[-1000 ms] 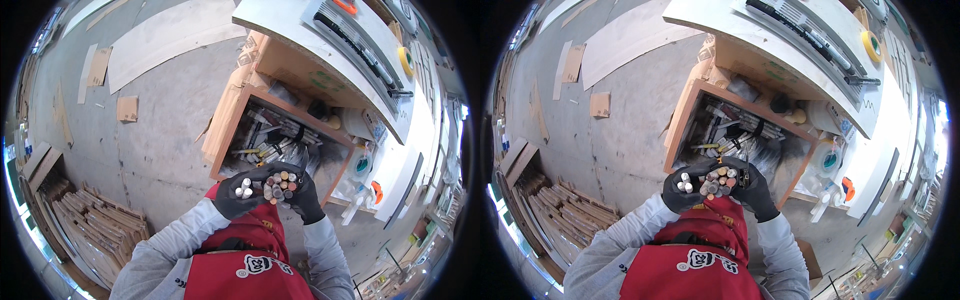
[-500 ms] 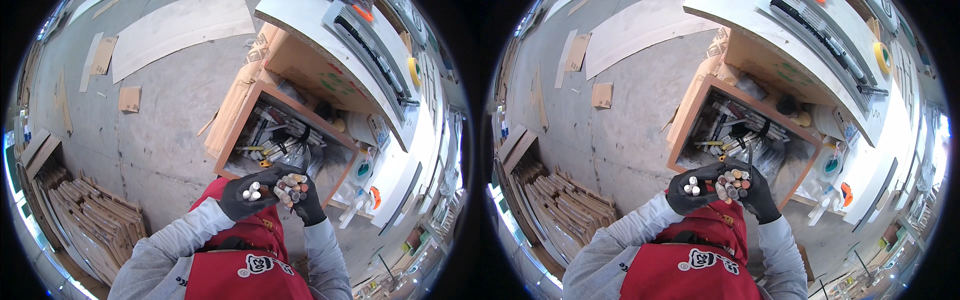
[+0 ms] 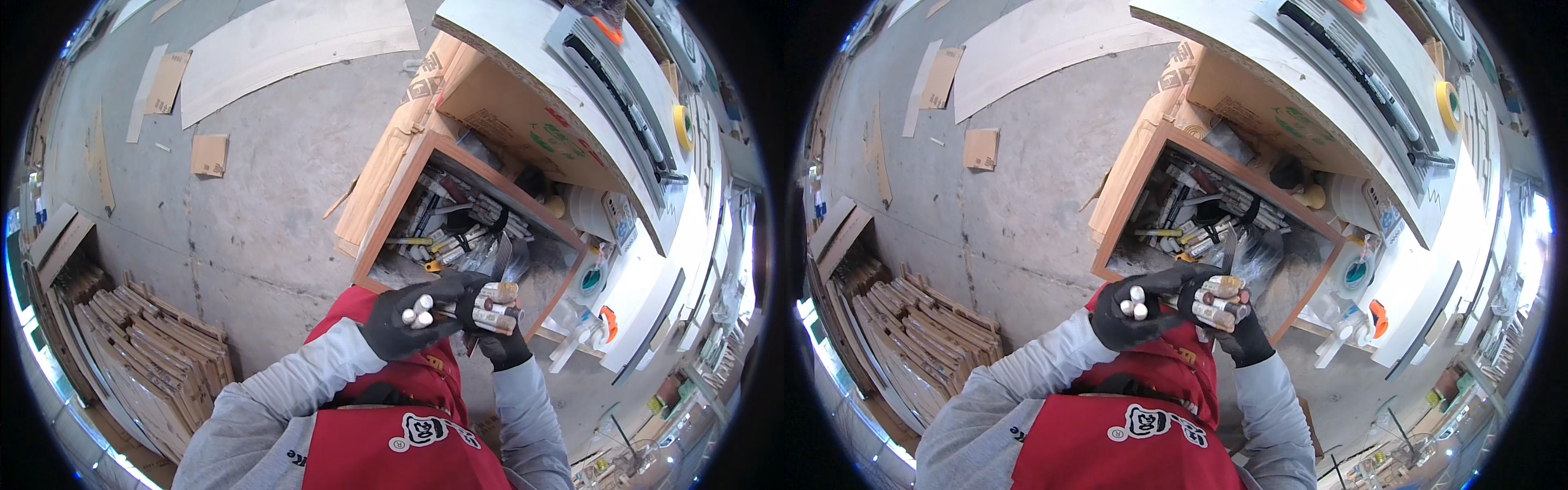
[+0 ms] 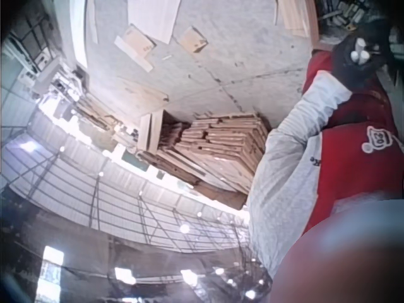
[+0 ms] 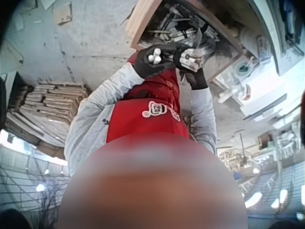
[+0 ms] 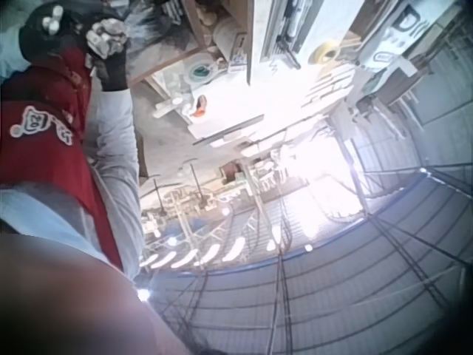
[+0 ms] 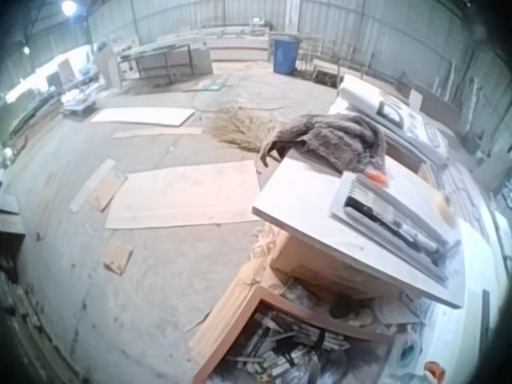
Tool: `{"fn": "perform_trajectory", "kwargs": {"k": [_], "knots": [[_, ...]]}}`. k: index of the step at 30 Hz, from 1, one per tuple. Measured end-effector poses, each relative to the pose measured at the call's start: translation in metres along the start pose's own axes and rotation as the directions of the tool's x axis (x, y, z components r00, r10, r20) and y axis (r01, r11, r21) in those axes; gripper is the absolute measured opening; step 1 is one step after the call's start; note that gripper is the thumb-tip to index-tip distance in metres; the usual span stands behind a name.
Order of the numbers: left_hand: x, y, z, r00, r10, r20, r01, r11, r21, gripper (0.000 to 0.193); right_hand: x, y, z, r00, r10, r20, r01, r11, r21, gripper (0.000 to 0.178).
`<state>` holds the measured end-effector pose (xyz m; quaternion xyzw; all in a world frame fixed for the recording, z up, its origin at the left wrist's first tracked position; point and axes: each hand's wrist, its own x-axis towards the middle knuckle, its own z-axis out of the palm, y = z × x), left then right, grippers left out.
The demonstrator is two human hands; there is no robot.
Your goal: The person wipes a white panel with a cloth, then retrieves small cylindrical plugs from a box and inserts them into pre-drilled holes on the panel. The person handles the plugs one at a time and places them into the holes.
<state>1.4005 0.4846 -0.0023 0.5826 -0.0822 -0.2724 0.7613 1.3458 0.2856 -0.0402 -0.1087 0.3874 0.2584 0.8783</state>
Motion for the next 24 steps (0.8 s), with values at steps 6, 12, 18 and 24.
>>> {"fn": "perform_trajectory", "kwargs": {"k": [6,12,18,24], "knots": [[0.013,0.012,-0.016,0.806,-0.295,-0.513,0.231,0.955,-0.186,0.035,-0.004,-0.002,0.022,0.983,-0.13,0.126,0.18,0.642,-0.745,0.06],[0.026,0.006,-0.043,0.735,-0.363,-0.573,0.262,0.931,-0.253,0.037,-0.005,-0.008,0.021,0.979,-0.177,0.104,0.206,0.836,-0.509,0.064],[0.028,0.007,-0.047,0.731,-0.384,-0.563,0.271,0.922,-0.277,0.038,-0.002,-0.013,0.01,0.978,-0.205,0.041,0.206,0.907,-0.368,0.049],[0.027,0.008,-0.056,0.71,-0.441,-0.549,0.268,0.89,-0.368,0.042,0.001,-0.012,0.012,0.975,-0.22,0.043,0.219,0.901,-0.374,0.043]]}}
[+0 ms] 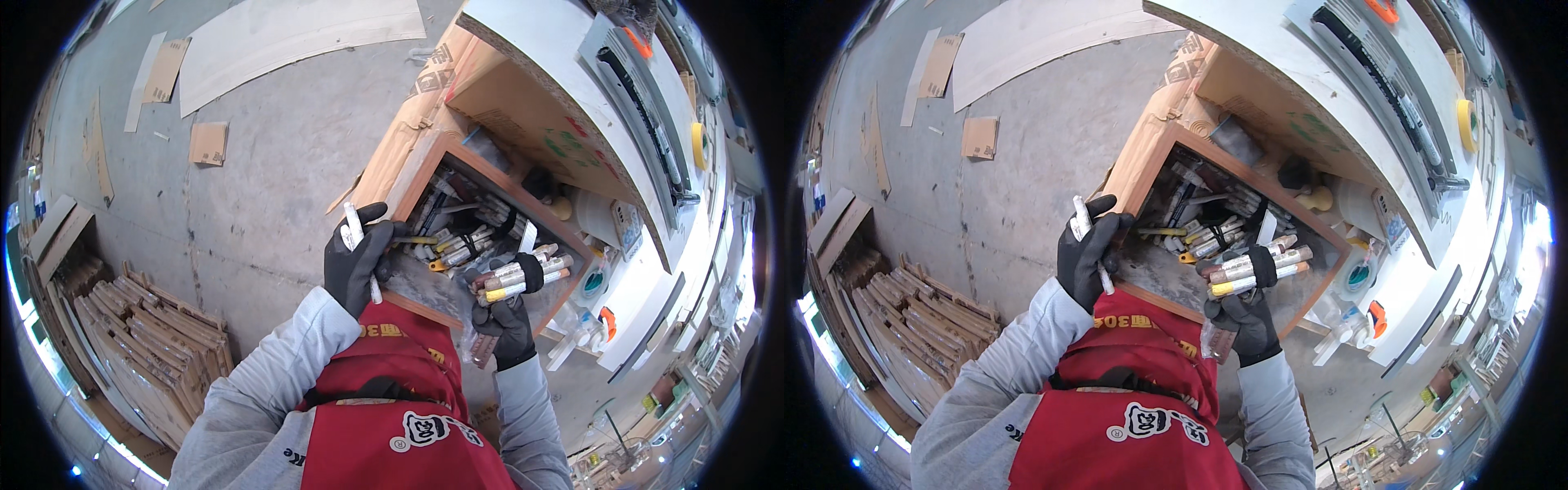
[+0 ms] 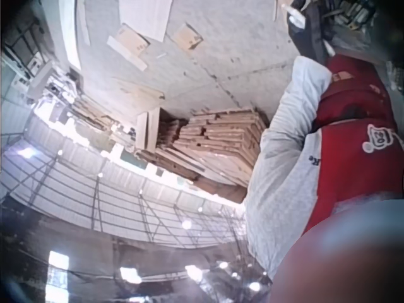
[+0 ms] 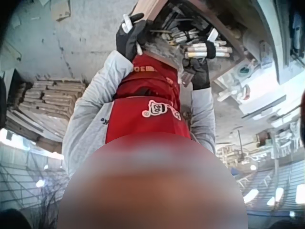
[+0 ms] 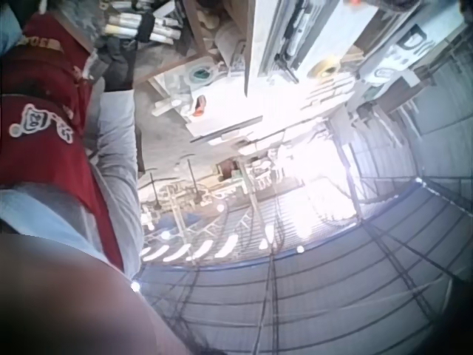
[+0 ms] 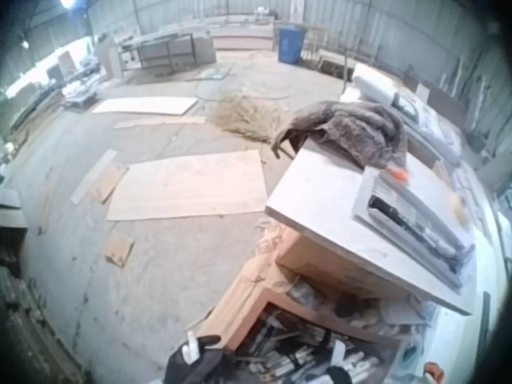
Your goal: The person wipes a white panel with a cloth, then retrieves small cylindrical plugs from a box and inserts them into pre-drilled holes on the panel. The person handles the plugs one at a time and places them into the holes.
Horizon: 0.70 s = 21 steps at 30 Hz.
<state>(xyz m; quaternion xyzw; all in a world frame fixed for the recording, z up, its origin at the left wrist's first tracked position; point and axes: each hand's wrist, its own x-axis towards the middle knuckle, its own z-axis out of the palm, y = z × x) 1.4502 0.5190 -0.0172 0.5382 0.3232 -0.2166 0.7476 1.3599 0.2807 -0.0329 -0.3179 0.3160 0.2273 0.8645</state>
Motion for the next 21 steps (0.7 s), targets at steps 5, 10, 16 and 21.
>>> {"fn": "perform_trajectory", "kwargs": {"k": [5,10,16,21], "knots": [[0.006,-0.007,-0.005,0.997,0.001,-0.082,-0.009,0.996,-0.093,0.046,0.003,-0.014,0.011,0.981,0.132,-0.146,-0.169,0.945,-0.282,0.038],[0.013,-0.012,-0.013,0.985,-0.113,-0.134,0.064,0.944,-0.325,0.044,0.014,-0.019,0.014,0.971,0.096,-0.221,-0.202,0.825,-0.528,0.034],[0.013,-0.015,-0.014,0.989,-0.103,-0.104,0.048,0.9,-0.432,0.031,0.021,-0.01,0.001,0.957,0.017,-0.288,-0.205,0.744,-0.636,0.028],[0.017,-0.019,-0.017,0.989,-0.096,-0.115,0.031,0.883,-0.468,0.03,0.017,-0.016,-0.009,0.901,0.049,-0.43,-0.33,0.72,-0.61,0.024]]}}
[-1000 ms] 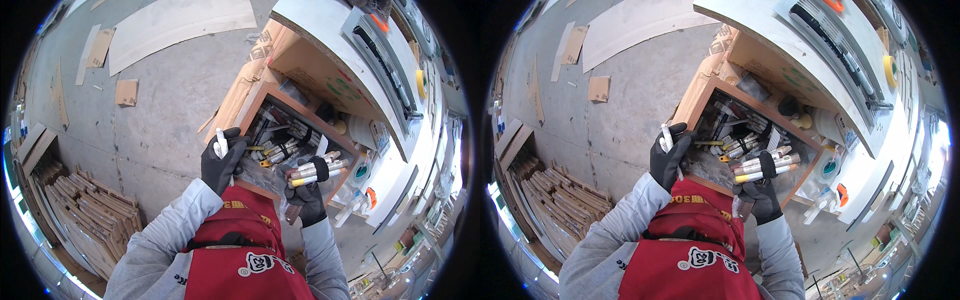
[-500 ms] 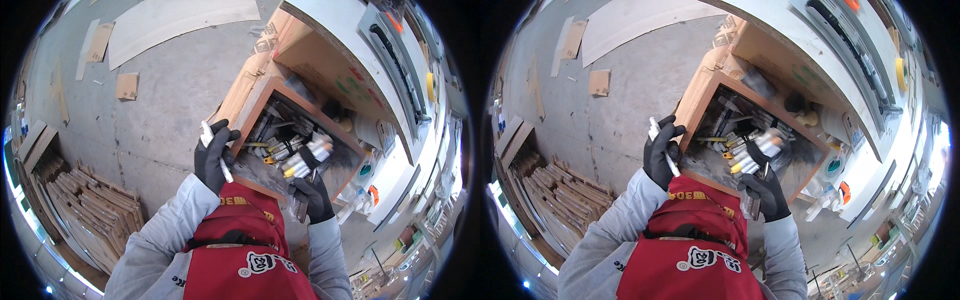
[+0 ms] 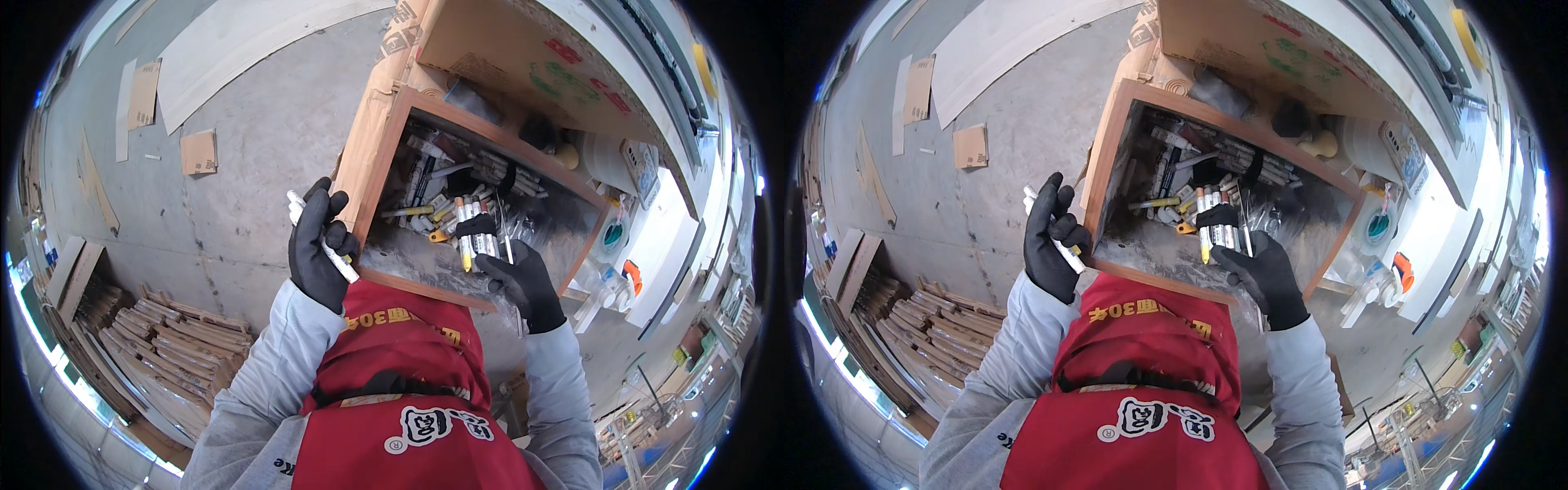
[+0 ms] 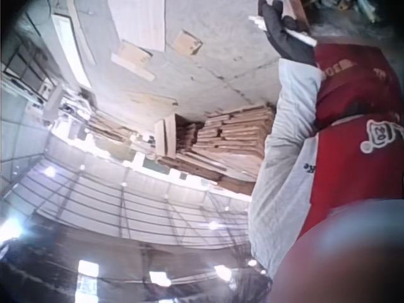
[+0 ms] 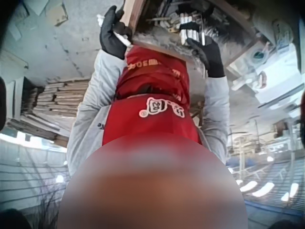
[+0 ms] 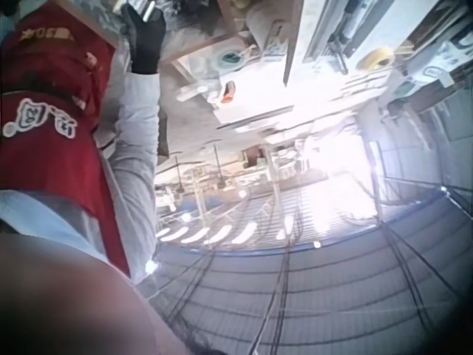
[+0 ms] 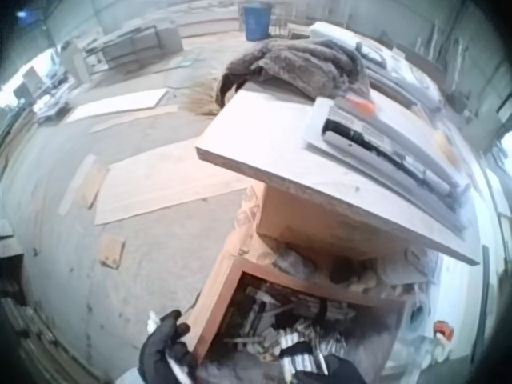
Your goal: The person wipes a white panel with a cloth, then retrieves small cylindrical plugs from a box and inserts them into pre-drilled holes on the panel. The person handles the plugs one at a time and places them into the holes.
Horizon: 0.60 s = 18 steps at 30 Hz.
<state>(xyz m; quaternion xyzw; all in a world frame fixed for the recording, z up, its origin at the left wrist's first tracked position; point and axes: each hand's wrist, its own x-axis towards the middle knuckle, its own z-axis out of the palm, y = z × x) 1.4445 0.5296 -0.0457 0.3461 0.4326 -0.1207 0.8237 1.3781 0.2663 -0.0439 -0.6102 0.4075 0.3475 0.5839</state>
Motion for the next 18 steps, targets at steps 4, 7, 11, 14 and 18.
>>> {"fn": "perform_trajectory", "kwargs": {"k": [4,7,11,14,18], "knots": [[0.006,0.001,-0.008,0.996,-0.051,0.079,0.062,0.987,-0.146,0.031,0.001,0.003,-0.002,1.0,-0.018,0.002,0.018,0.999,0.027,0.022],[0.007,0.001,-0.013,0.994,-0.033,0.106,0.05,0.986,-0.162,0.03,0.002,0.006,-0.004,1.0,-0.019,0.004,0.018,0.997,0.071,0.023],[0.008,-0.001,-0.017,0.993,-0.002,0.121,0.021,0.989,-0.149,0.03,0.002,0.009,-0.009,0.999,-0.041,0.001,0.041,0.997,0.064,0.024],[0.011,0.0,-0.02,0.986,-0.023,0.165,0.055,0.979,-0.196,0.028,0.002,0.01,-0.01,0.999,-0.031,-0.02,0.032,0.997,0.07,0.025],[0.015,0.002,-0.025,0.974,-0.079,0.214,0.145,0.938,-0.314,0.026,0.0,0.01,-0.01,0.998,-0.063,-0.018,0.064,0.996,0.061,0.026]]}}
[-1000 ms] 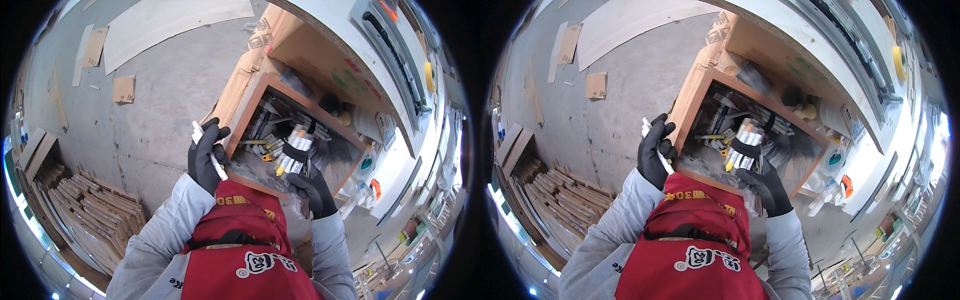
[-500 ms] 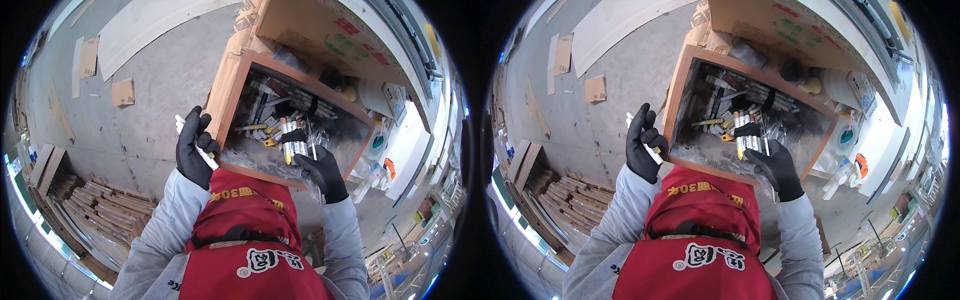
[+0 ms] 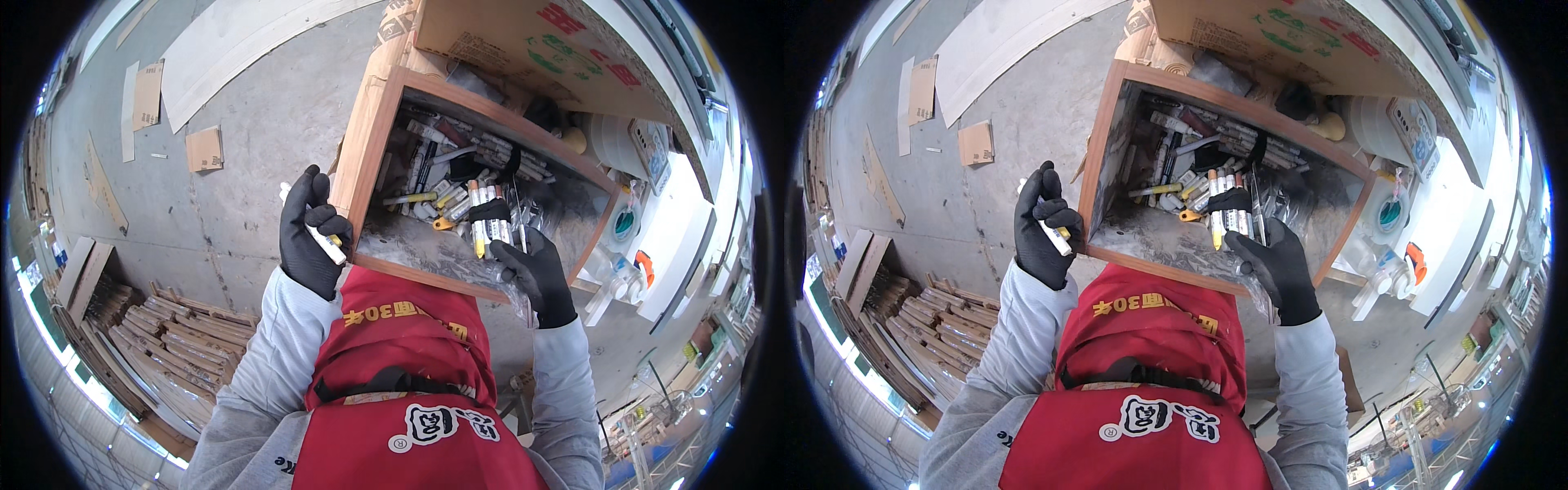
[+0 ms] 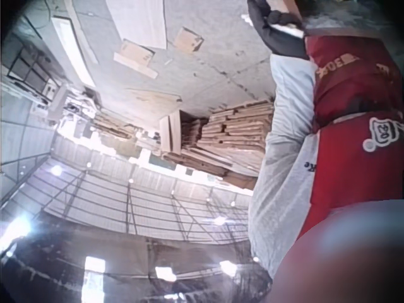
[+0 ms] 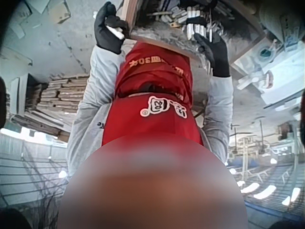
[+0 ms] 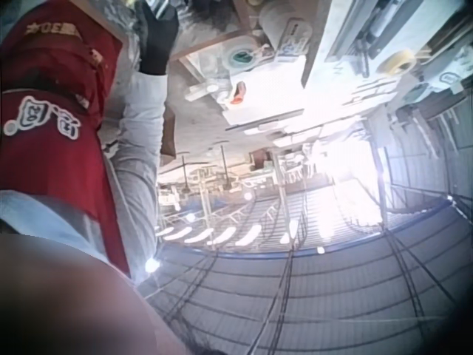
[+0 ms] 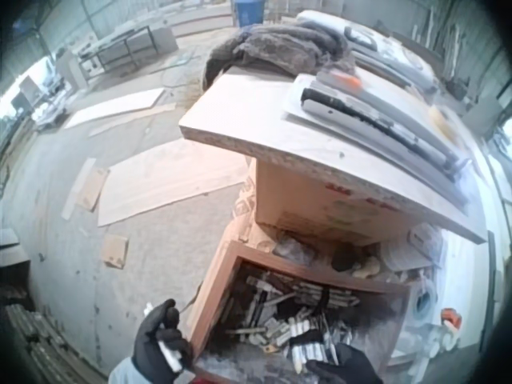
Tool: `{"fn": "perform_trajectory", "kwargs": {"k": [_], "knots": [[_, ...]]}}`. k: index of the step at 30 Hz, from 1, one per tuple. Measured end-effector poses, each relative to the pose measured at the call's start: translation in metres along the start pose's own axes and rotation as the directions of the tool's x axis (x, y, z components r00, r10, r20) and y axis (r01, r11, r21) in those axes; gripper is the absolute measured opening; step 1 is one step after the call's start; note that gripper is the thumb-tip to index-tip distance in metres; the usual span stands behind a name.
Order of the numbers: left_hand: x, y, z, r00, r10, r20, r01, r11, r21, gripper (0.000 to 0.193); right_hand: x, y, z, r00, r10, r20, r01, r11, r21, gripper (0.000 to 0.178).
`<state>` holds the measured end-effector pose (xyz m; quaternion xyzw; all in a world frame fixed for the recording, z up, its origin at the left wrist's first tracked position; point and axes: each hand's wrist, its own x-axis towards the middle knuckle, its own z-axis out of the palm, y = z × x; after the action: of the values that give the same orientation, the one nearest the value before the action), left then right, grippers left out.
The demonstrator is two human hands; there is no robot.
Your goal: The person wipes a white panel with a cloth, then retrieves small cylindrical plugs from a box and inserts them into pre-drilled holes on the panel. The person handles the plugs one at a time and places them into the holes.
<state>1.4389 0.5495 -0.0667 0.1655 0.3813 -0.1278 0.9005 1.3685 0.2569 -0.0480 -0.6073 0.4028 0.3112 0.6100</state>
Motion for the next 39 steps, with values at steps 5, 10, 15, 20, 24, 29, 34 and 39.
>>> {"fn": "perform_trajectory", "kwargs": {"k": [5,10,15,20,24,29,34,39], "knots": [[0.0,0.0,-0.003,1.0,0.01,0.029,-0.011,1.0,0.005,0.025,0.0,0.001,0.0,1.0,-0.017,0.01,0.017,1.0,-0.004,0.027],[-0.001,-0.001,-0.001,1.0,0.028,0.005,-0.028,0.999,0.018,0.026,0.0,0.003,0.0,1.0,0.0,-0.004,0.0,0.999,0.033,0.027],[-0.001,-0.001,-0.001,1.0,0.02,0.014,-0.02,1.0,0.016,0.026,0.0,0.005,0.0,1.0,0.005,-0.003,-0.005,1.0,0.018,0.027],[-0.001,-0.001,-0.001,1.0,0.012,0.018,-0.012,1.0,0.02,0.025,-0.001,0.005,0.0,1.0,-0.009,0.013,0.008,0.999,0.036,0.027],[-0.003,-0.001,0.002,1.0,0.008,0.002,-0.008,1.0,0.025,0.023,-0.001,0.003,0.002,1.0,-0.007,-0.008,0.007,1.0,-0.007,0.028],[-0.003,-0.002,0.004,1.0,0.01,-0.001,-0.01,0.999,0.039,0.022,-0.001,0.002,0.005,0.999,-0.018,-0.027,0.018,1.0,-0.006,0.028],[-0.003,-0.002,0.006,1.0,0.012,-0.023,-0.01,0.998,0.06,0.024,-0.001,0.001,0.006,0.998,-0.057,-0.022,0.057,0.998,0.017,0.027],[-0.005,-0.006,0.012,0.994,0.073,-0.084,-0.058,0.983,0.176,0.028,-0.002,-0.005,0.003,0.994,-0.096,-0.052,0.095,0.995,-0.011,0.023]]}}
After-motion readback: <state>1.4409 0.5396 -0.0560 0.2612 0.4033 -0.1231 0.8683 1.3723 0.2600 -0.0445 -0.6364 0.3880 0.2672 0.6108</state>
